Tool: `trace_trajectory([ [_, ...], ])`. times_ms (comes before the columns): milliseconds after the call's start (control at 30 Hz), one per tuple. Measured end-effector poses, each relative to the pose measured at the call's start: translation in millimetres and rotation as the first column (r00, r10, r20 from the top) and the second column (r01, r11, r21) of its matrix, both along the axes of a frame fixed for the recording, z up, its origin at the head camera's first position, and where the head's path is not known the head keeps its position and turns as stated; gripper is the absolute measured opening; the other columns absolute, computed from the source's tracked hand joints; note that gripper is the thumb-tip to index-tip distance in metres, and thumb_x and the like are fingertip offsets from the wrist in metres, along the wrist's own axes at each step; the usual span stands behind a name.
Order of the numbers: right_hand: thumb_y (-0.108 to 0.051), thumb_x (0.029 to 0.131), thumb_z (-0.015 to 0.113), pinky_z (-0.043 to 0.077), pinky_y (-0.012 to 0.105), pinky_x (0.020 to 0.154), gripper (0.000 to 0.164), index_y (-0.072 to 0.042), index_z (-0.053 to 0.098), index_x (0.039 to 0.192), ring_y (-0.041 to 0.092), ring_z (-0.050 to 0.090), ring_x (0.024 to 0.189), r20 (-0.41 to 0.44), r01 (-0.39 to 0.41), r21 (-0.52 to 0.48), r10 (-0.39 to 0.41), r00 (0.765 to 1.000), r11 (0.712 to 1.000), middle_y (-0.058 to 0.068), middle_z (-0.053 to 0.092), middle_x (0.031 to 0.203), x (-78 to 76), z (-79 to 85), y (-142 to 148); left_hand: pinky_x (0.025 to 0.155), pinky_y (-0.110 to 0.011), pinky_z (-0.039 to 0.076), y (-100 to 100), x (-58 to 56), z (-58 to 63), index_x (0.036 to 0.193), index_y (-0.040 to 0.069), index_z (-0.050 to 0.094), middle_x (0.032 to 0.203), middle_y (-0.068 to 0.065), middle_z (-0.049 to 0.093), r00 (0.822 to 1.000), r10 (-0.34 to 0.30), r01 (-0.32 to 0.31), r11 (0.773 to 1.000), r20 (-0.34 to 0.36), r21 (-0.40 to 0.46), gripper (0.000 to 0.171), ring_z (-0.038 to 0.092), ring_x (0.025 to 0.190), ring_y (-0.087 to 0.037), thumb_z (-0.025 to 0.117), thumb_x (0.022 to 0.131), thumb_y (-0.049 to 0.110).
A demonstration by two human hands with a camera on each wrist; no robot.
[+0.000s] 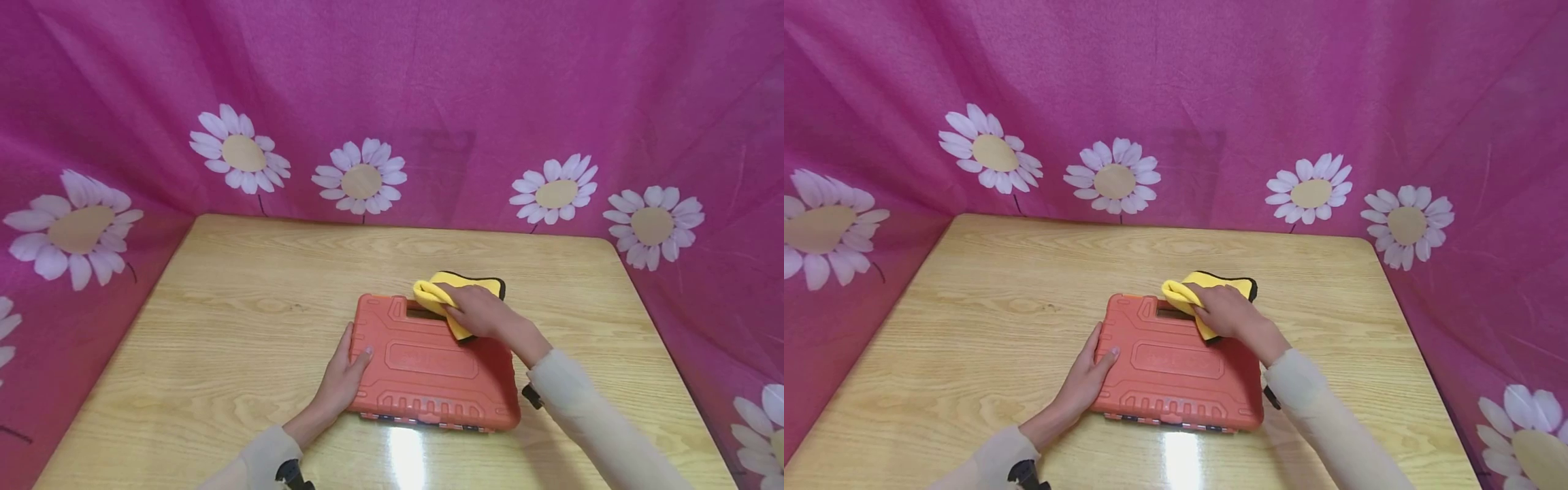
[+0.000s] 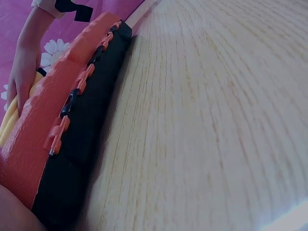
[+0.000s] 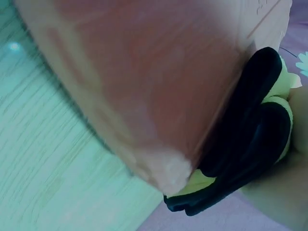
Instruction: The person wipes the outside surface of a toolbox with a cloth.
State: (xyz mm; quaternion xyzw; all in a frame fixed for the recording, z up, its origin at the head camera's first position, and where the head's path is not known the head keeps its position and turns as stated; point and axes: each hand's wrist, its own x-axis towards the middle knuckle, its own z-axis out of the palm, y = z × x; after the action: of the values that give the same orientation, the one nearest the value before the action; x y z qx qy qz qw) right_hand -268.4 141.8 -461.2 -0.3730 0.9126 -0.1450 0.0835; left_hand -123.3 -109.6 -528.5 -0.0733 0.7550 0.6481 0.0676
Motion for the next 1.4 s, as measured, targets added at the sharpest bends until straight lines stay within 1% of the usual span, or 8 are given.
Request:
trace_trajectory([
  [300,-0.013,0.103,0.053,0.047,0.044,0.073,0.043,-0.003,0.046,0.145,0.018,0.053,0.07,0.12,0.073,-0.025,-0.07,0.99,0.997,0.002,0.054,0.077,3.5,4.5,18,0.118,-0.053,0.014,1,0.5,0.3,0.161,0.006,0.004,0.162,-0.02,0.019,1.0,0.001,-0.001,1.0,0.002,-0.01,0.067,0.021,0.147,-0.036,0.043,0.108,0.021],
  [433,-0.015,0.104,0.052,0.047,0.043,0.07,0.046,-0.001,0.043,0.147,0.016,0.051,0.064,0.117,0.124,-0.075,-0.114,0.987,0.99,0.001,0.051,0.074,7.2,-1.3,29,0.118,-0.054,0.015,1,0.5,0.9,0.161,0.006,0.004,0.161,-0.02,0.022,1.0,0.005,-0.005,1.0,0.005,-0.005,0.067,0.023,0.146,-0.037,0.043,0.108,0.022],
  [567,-0.012,0.103,0.053,0.046,0.044,0.07,0.047,-0.001,0.043,0.147,0.017,0.05,0.064,0.072,0.168,-0.13,-0.16,0.984,0.977,0.004,0.053,0.077,12.4,-8.4,40,0.118,-0.054,0.015,1,0.9,0.7,0.161,0.008,0.004,0.16,-0.02,0.025,1.0,0.012,-0.012,1.0,0.016,-0.003,0.068,0.026,0.145,-0.037,0.043,0.108,0.023],
  [700,-0.008,0.102,0.053,0.048,0.048,0.075,0.046,0.0,0.043,0.147,0.022,0.055,0.073,0.031,0.195,-0.199,-0.192,0.981,0.96,0.015,0.063,0.098,18.1,-12.5,48,0.117,-0.055,0.015,1,1.5,-0.3,0.161,0.008,0.006,0.159,-0.021,0.026,1.0,0.022,-0.021,1.0,0.02,-0.016,0.068,0.025,0.145,-0.038,0.044,0.108,0.025],
  [833,-0.007,0.103,0.051,0.049,0.049,0.075,0.045,0.0,0.043,0.146,0.025,0.057,0.079,0.036,0.253,-0.27,-0.253,0.967,0.929,0.02,0.064,0.108,23.7,-15.4,51,0.117,-0.056,0.016,1,1.7,0.1,0.161,0.007,0.006,0.158,-0.022,0.027,1.0,0.021,-0.021,1.0,0.013,-0.019,0.068,0.026,0.144,-0.039,0.044,0.107,0.025],
  [1033,-0.009,0.104,0.05,0.049,0.043,0.07,0.047,-0.004,0.04,0.15,0.024,0.056,0.077,0.091,0.396,-0.316,-0.388,0.917,0.862,0.02,0.064,0.107,31.5,-23.4,55,0.117,-0.054,0.017,2,1.5,0.2,0.161,0.008,0.005,0.158,-0.02,0.028,1.0,0.022,-0.022,1.0,0.019,-0.002,0.067,0.029,0.143,-0.037,0.043,0.108,0.024],
  [1267,-0.009,0.104,0.048,0.049,0.042,0.073,0.051,-0.005,0.035,0.154,0.026,0.058,0.082,0.174,0.473,-0.346,-0.44,0.881,0.811,0.021,0.062,0.114,39.2,-24.1,56,0.117,-0.054,0.018,2,1.2,-0.1,0.161,0.008,0.005,0.157,-0.02,0.03,1.0,0.027,-0.027,1.0,0.016,0.013,0.067,0.029,0.144,-0.036,0.043,0.108,0.023],
  [1400,-0.01,0.105,0.046,0.049,0.041,0.073,0.054,-0.004,0.029,0.156,0.027,0.058,0.083,0.249,0.527,-0.353,-0.466,0.849,0.773,0.024,0.061,0.115,46.1,-21.4,59,0.117,-0.054,0.017,2,1.3,0.6,0.161,0.008,0.005,0.159,-0.02,0.027,1.0,0.027,-0.027,1.0,0.007,0.011,0.067,0.026,0.145,-0.036,0.043,0.108,0.024],
])
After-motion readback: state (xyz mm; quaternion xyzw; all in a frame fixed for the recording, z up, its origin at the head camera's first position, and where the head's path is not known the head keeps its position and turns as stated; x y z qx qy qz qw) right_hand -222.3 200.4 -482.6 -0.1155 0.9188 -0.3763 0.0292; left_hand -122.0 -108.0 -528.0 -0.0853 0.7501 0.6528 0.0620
